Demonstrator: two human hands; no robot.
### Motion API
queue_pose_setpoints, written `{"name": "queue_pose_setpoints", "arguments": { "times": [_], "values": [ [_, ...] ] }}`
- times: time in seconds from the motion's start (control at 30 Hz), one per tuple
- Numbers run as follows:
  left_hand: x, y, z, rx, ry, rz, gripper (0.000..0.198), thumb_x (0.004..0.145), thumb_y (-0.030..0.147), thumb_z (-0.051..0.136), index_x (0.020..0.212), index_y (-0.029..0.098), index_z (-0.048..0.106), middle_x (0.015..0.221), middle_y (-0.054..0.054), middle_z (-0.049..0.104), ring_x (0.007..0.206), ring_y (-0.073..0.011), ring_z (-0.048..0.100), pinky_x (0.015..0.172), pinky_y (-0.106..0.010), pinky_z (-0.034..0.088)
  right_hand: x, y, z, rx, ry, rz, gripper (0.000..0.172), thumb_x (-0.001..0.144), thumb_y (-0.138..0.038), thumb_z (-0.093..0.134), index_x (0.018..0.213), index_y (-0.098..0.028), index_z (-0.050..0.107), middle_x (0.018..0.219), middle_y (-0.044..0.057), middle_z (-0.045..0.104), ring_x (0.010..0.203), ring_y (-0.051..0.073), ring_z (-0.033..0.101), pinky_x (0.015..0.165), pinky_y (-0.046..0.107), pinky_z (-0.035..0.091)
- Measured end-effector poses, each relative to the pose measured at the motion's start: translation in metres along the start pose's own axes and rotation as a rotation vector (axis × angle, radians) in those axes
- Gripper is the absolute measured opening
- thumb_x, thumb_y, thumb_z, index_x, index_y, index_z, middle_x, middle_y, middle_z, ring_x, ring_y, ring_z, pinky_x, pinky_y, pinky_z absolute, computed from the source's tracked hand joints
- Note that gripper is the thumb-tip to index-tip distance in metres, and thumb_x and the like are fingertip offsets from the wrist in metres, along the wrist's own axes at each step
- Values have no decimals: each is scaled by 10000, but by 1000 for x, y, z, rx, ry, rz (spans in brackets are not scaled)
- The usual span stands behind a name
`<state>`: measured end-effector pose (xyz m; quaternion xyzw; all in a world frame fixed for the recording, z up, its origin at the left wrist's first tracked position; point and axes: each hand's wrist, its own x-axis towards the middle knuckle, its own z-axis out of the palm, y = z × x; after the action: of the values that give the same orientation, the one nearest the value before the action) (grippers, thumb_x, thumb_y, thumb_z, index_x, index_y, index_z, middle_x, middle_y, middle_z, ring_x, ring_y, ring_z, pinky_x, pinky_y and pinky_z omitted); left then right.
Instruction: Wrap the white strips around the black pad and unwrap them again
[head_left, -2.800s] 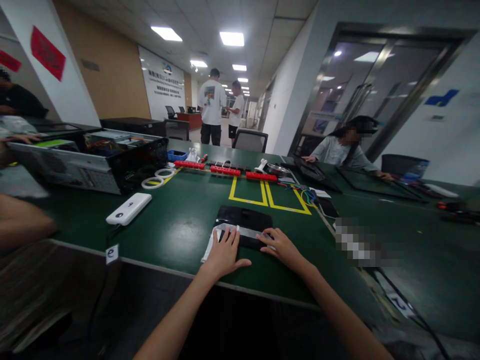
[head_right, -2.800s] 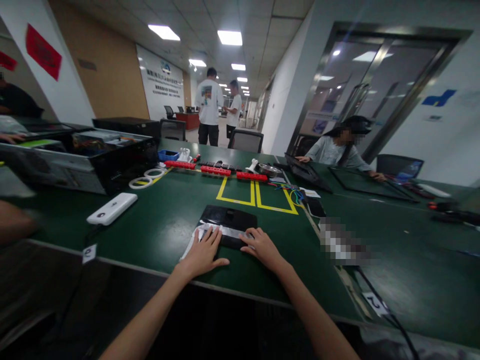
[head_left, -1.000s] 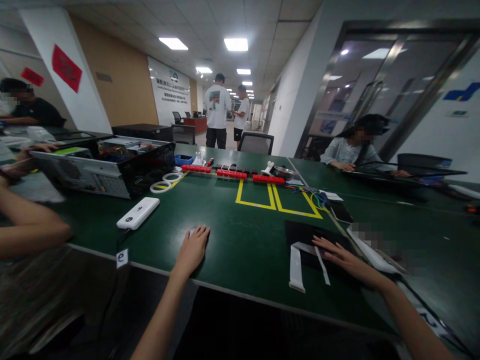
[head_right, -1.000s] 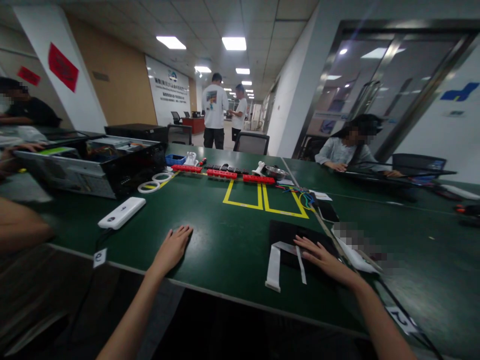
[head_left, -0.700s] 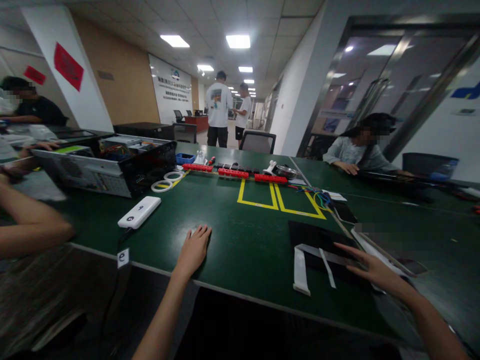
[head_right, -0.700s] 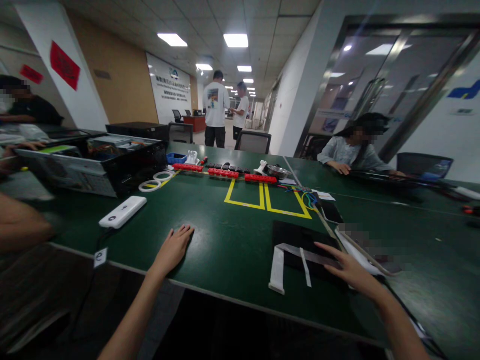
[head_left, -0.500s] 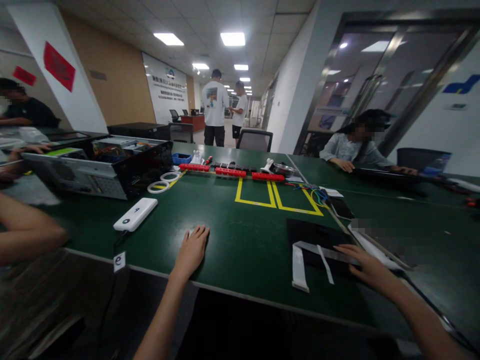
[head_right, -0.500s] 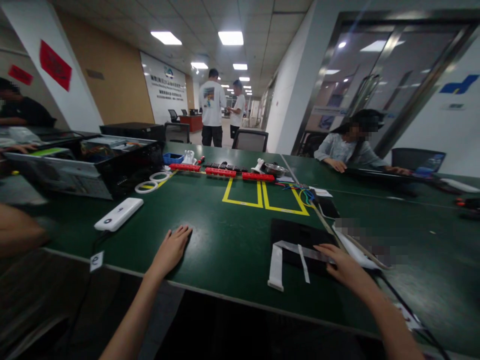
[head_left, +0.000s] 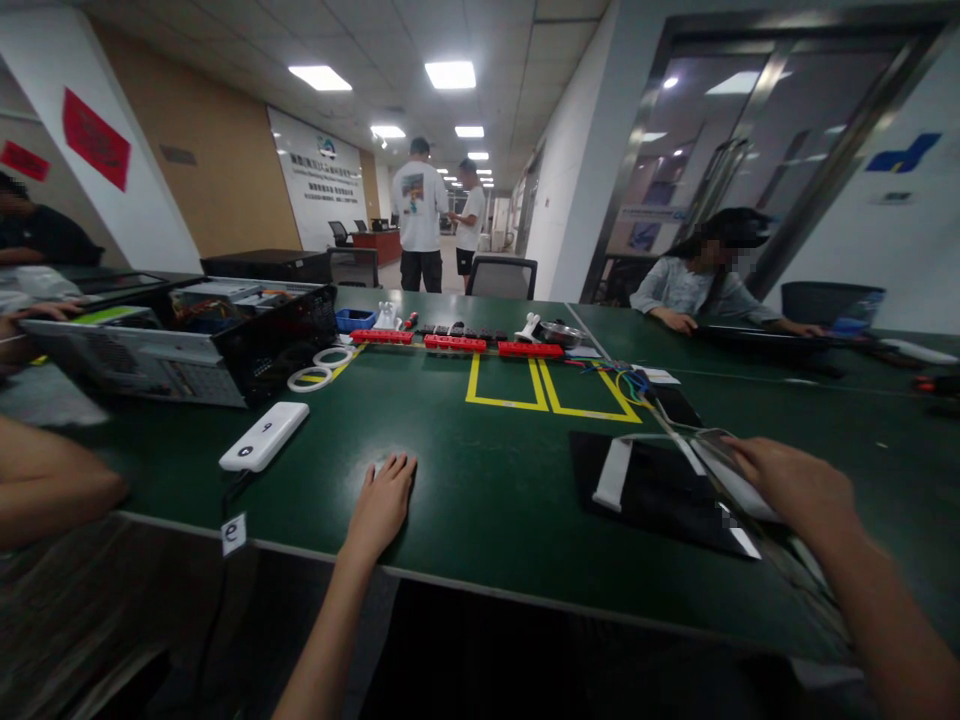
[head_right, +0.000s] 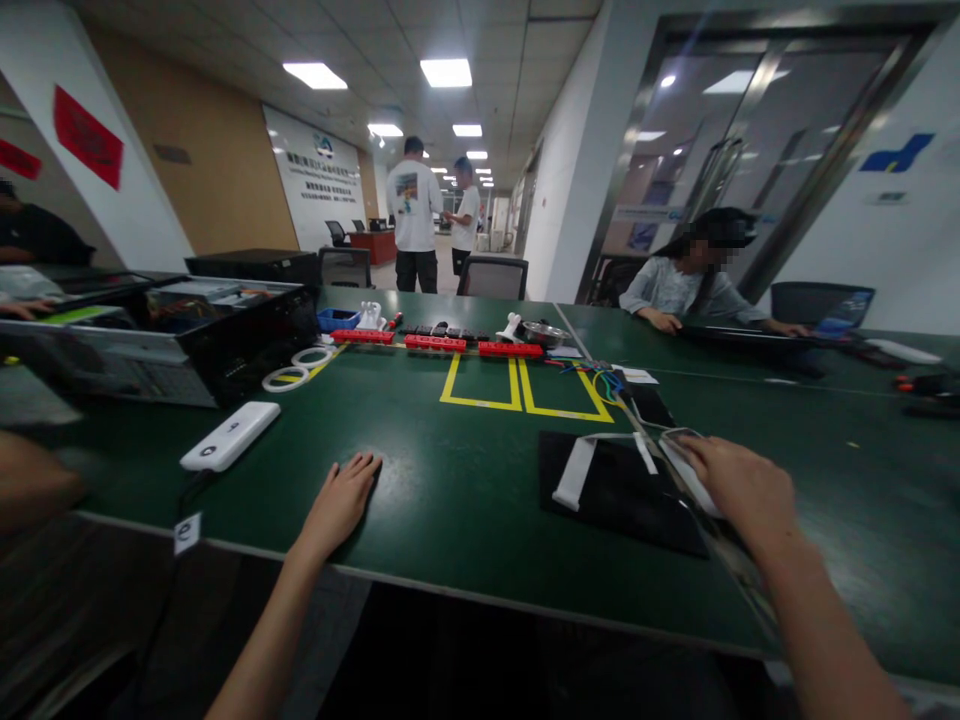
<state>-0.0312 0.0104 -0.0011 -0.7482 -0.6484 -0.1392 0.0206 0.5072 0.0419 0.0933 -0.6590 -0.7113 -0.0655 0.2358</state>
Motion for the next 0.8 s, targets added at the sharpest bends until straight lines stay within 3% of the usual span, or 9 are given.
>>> {"name": "queue_pose_setpoints", "arguments": {
  "times": [0.13, 0.27, 0.33, 0.43, 0.53, 0.63, 0.8],
  "values": [
    [0, -1, 2, -12, 14, -3, 412, 951, 184, 279, 1316, 165, 468, 1390, -112, 457, 1317, -248, 362, 1058, -495, 261, 19, -3, 2, -241, 89, 215, 468, 819, -491, 314, 839, -209, 688, 828, 204, 634, 730, 372, 578, 622, 555, 400],
    [0, 0, 1, -19, 24, -1, 407, 947, 186, 294, 1313, 175, 472, 1383, -111, 466, 1310, -252, 373, 1056, -497, 265, 22, -10, 15, -331, 124, 389, 415, 843, -348, 318, 837, -137, 675, 865, 252, 625, 853, 398, 581, 659, 542, 399],
    [0, 1, 0, -21, 27, -2, 405, 947, 188, 296, 1312, 179, 473, 1382, -107, 469, 1309, -248, 374, 1058, -490, 267, 19, -16, 22, -403, 219, 335, 396, 844, -290, 315, 965, -112, 648, 1013, 267, 603, 997, 411, 534, 752, 568, 376],
    [0, 1, -2, -25, 31, -6, 401, 948, 192, 296, 1305, 180, 479, 1380, -102, 474, 1307, -247, 378, 1058, -488, 269, 14, -26, 38, -423, 304, 102, 423, 859, -287, 287, 1092, -100, 588, 1137, 257, 560, 1077, 392, 491, 828, 549, 375],
    [0, 1, -2, -29, 33, -8, 400, 949, 197, 297, 1304, 180, 478, 1383, -104, 471, 1311, -246, 372, 1056, -493, 271, 9, -28, 60, -241, 77, -114, 419, 851, -363, 327, 1040, -125, 615, 1031, 192, 618, 970, 312, 573, 832, 456, 445],
    [0, 1, -2, -32, 33, -7, 401, 949, 200, 296, 1307, 173, 475, 1384, -110, 468, 1316, -246, 364, 1057, -494, 269, -1, -25, 84, -99, -141, -223, 488, 822, -510, 376, 1014, -152, 647, 1083, 149, 619, 963, 269, 600, 886, 421, 460],
    [0, 1, 0, -34, 38, -7, 399, 949, 198, 302, 1304, 164, 480, 1379, -120, 472, 1312, -256, 368, 1060, -507, 256, -17, -25, 105, -122, -85, -221, 656, 819, -647, 317, 1084, -145, 646, 1170, 176, 587, 1071, 299, 558, 926, 462, 445]
  ]
}}
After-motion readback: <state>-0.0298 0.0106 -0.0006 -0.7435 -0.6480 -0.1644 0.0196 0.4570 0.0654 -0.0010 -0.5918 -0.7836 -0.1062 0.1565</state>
